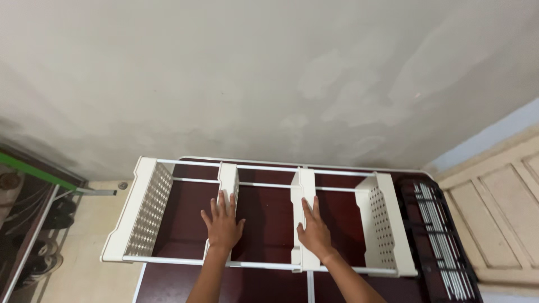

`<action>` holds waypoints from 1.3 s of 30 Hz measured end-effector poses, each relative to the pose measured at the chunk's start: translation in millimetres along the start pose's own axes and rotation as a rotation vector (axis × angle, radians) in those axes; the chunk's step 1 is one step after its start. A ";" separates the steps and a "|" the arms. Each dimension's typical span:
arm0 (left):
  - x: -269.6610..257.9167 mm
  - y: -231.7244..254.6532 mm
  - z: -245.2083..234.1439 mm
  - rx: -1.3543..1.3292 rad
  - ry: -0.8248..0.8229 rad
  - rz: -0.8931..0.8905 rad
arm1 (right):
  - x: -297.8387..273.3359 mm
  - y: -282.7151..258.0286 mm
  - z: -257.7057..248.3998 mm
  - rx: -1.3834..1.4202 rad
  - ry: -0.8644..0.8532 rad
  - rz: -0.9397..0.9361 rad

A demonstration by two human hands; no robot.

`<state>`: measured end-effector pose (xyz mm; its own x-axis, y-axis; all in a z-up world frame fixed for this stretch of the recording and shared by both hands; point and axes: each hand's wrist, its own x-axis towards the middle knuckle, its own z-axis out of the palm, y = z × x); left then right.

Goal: The person assembles a white plastic dish rack on a maroon table. They place the rack frame, then insert and adjust the internal dividers and trays, aligning them within the frame. The person repeatedly repositions the components to fit them properly.

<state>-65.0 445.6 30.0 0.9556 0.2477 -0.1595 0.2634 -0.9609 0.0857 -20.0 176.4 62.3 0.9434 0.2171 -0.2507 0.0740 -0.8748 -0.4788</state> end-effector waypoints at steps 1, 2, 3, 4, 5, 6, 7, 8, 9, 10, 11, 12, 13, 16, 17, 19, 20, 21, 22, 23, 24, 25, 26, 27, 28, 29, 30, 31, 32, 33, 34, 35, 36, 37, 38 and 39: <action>1.5 -4.4 6.3 -0.021 0.007 0.010 | -2.5 1.5 3.2 0.002 0.017 -0.006; 7.2 -8.8 11.3 -0.040 0.012 0.025 | -1.6 3.5 5.1 0.007 0.035 -0.007; 13.0 -13.0 16.1 -0.060 0.016 0.040 | -2.0 5.8 7.8 0.012 0.054 -0.008; 17.0 -16.7 21.2 -0.088 0.103 0.086 | -1.2 7.3 11.2 0.003 0.066 -0.010; 17.8 -19.0 26.2 -0.118 0.190 0.131 | 0.0 8.4 14.7 -0.005 0.078 -0.012; 20.8 -19.7 28.7 -0.148 0.278 0.173 | 2.1 9.5 16.9 -0.013 0.089 -0.016; 20.9 -19.3 30.4 -0.175 0.247 0.167 | 1.5 10.8 19.0 -0.044 0.096 -0.015; 18.7 -19.6 30.9 -0.200 0.223 0.160 | 1.4 10.8 21.2 -0.075 0.107 -0.018; 18.3 -20.1 29.6 -0.225 0.198 0.152 | 1.7 10.8 22.8 -0.107 0.119 -0.022; 17.0 -20.8 27.8 -0.210 0.198 0.162 | 0.4 11.8 24.9 -0.098 0.117 -0.016; 15.6 -21.9 25.4 -0.196 0.199 0.171 | 0.9 12.0 26.6 -0.090 0.115 -0.011; 14.1 -21.4 23.1 -0.184 0.199 0.178 | -0.8 12.9 28.3 -0.084 0.112 -0.007; 12.5 -21.8 20.5 -0.183 0.181 0.180 | -3.2 13.0 30.1 -0.085 0.125 -0.015; 12.9 -21.0 9.6 -0.196 0.175 0.184 | -1.5 9.7 25.5 -0.100 0.159 -0.049; 12.3 -19.9 6.2 -0.203 0.195 0.192 | -1.8 9.1 22.4 -0.104 0.165 -0.054; 12.0 -19.6 2.1 -0.195 0.219 0.200 | -1.7 6.7 19.4 -0.106 0.163 -0.047; 11.3 -18.4 0.7 -0.183 0.222 0.198 | -1.9 6.0 16.9 -0.108 0.154 -0.034; 10.4 -17.9 -0.3 -0.171 0.225 0.196 | -2.1 5.6 15.0 -0.109 0.145 -0.022; 8.1 -16.8 0.2 -0.197 0.232 0.200 | -4.6 7.6 14.0 -0.114 0.137 -0.015; 8.9 -16.9 0.8 -0.224 0.238 0.205 | -4.3 9.0 13.5 -0.120 0.130 -0.007; 10.0 -18.4 3.0 -0.256 0.234 0.204 | -3.3 8.4 14.5 -0.130 0.111 0.003; 8.7 -19.1 6.1 -0.255 0.226 0.209 | -5.2 8.7 15.8 -0.135 0.128 -0.014; 9.8 -20.7 7.5 -0.246 0.240 0.217 | -5.4 9.3 18.1 -0.133 0.164 -0.042; 8.6 -19.9 7.2 -0.236 0.254 0.226 | -8.1 10.6 18.7 -0.130 0.199 -0.071; 6.2 -15.2 -0.2 -0.223 0.251 0.227 | -11.8 10.9 12.4 -0.131 0.169 -0.040; 3.1 -11.3 -6.8 -0.210 0.248 0.229 | -15.0 11.3 6.8 -0.132 0.138 -0.009; 2.5 -12.6 -3.8 -0.201 0.244 0.235 | -16.7 12.3 11.0 -0.136 0.110 0.026; 4.6 -14.5 -0.1 -0.211 0.263 0.247 | -15.7 13.1 15.5 -0.136 0.139 0.004; 2.6 -13.0 -1.3 -0.219 0.273 0.255 | -17.0 14.4 13.8 -0.134 0.157 -0.017; 2.2 -12.0 -3.1 -0.227 0.283 0.262 | -17.3 14.7 11.8 -0.132 0.176 -0.039; 3.5 -15.0 -0.3 -0.231 0.260 0.253 | -16.7 13.3 14.7 -0.140 0.167 -0.028; 5.8 -18.3 2.6 -0.235 0.237 0.244 | -15.2 10.9 17.9 -0.149 0.158 -0.017; 7.3 -19.0 1.5 -0.236 0.210 0.234 | -14.1 8.8 16.7 -0.154 0.144 -0.006; 9.4 -18.4 0.1 -0.240 0.202 0.232 | -12.3 7.0 13.8 -0.152 0.136 0.004; 10.6 -20.6 1.4 -0.243 0.195 0.230 | -11.0 4.5 14.5 -0.149 0.129 0.014; 11.4 -22.4 2.7 -0.246 0.187 0.228 | -10.5 2.0 15.2 -0.146 0.122 0.024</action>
<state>-60.4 469.7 23.6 0.9949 0.0712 0.0715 0.0432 -0.9411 0.3352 -34.6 178.9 51.2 0.9770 0.1487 -0.1528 0.0885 -0.9348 -0.3441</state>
